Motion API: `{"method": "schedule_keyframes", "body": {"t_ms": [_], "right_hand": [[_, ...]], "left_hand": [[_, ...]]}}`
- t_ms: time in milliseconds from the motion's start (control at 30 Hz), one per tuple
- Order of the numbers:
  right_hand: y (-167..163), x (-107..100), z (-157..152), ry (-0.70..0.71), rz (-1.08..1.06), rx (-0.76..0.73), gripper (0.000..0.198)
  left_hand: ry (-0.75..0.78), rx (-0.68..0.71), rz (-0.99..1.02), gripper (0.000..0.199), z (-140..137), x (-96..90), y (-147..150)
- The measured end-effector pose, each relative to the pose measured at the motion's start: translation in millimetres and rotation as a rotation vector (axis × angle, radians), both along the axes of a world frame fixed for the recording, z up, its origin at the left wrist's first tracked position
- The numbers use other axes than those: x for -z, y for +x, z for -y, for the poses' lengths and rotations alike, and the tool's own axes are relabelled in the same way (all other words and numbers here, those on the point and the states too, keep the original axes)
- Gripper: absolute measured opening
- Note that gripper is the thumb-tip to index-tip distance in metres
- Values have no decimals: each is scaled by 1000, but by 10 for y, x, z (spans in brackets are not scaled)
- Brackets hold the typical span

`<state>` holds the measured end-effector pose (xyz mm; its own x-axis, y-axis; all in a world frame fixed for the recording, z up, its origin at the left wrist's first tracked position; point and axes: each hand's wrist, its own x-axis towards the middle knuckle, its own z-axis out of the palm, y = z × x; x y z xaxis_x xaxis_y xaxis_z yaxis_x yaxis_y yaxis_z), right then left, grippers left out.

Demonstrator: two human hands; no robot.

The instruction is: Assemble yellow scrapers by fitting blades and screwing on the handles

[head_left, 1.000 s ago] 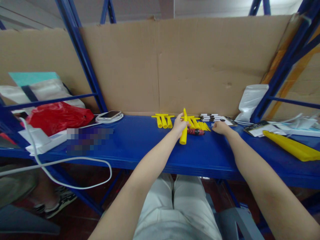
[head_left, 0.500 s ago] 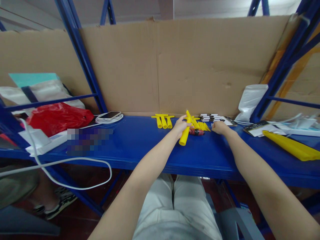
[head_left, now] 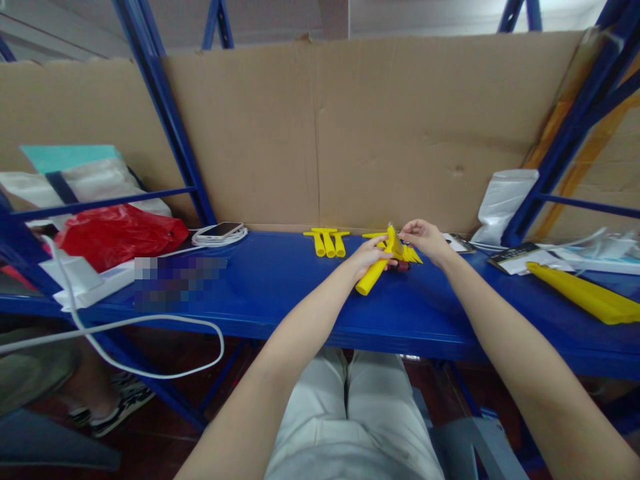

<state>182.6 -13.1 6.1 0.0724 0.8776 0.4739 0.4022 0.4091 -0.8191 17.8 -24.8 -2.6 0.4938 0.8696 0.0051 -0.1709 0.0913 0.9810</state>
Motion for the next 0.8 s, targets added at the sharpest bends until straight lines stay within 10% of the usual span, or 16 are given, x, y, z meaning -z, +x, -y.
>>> {"method": "schedule_keyframes", "body": {"t_ms": [800], "right_hand": [[22, -7, -11, 13, -14, -43, 31]], "left_hand": [[110, 70, -8, 72, -18, -24, -56]]}}
